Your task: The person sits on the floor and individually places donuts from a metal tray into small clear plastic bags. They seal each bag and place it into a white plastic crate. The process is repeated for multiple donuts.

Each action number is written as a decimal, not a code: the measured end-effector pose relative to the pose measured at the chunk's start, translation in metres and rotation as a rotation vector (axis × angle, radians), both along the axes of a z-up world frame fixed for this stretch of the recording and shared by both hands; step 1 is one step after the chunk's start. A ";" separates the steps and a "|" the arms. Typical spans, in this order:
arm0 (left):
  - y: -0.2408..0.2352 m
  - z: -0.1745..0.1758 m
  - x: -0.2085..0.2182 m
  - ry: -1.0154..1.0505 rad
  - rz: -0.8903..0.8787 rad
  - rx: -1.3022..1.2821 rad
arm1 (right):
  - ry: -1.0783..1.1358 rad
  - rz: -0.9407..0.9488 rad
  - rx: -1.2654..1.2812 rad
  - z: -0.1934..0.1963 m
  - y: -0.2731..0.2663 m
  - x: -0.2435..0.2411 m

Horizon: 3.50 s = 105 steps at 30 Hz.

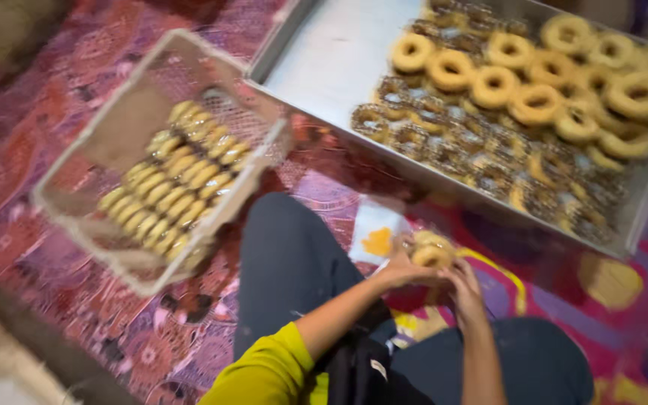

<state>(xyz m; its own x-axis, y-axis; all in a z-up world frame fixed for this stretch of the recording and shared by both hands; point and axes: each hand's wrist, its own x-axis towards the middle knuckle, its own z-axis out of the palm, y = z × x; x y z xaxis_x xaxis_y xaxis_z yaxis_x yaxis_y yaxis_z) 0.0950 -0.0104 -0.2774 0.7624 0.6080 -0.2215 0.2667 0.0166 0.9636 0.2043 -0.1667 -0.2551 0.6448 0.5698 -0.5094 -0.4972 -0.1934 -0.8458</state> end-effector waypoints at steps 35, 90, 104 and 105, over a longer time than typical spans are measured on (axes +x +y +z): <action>0.477 0.014 -0.101 0.472 -0.040 0.892 | 0.034 0.002 0.005 -0.019 0.007 0.008; 0.157 0.085 -0.079 -0.588 0.386 -1.439 | -1.148 0.186 -1.010 0.211 0.108 0.207; 0.081 0.182 -0.023 -0.483 0.458 -1.402 | -1.275 0.149 0.236 0.237 0.061 -0.069; 0.066 0.192 -0.026 -0.517 0.445 -1.340 | -1.262 0.113 0.224 0.232 0.060 -0.079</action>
<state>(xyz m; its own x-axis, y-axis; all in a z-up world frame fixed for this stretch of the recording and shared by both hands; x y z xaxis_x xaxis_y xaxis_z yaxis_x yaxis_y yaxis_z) 0.0689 0.0555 -0.0851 0.7410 0.3748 -0.5571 -0.3523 0.9233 0.1526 0.1253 -0.1068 -0.0233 0.5504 0.6462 0.5287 0.6771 0.0251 -0.7355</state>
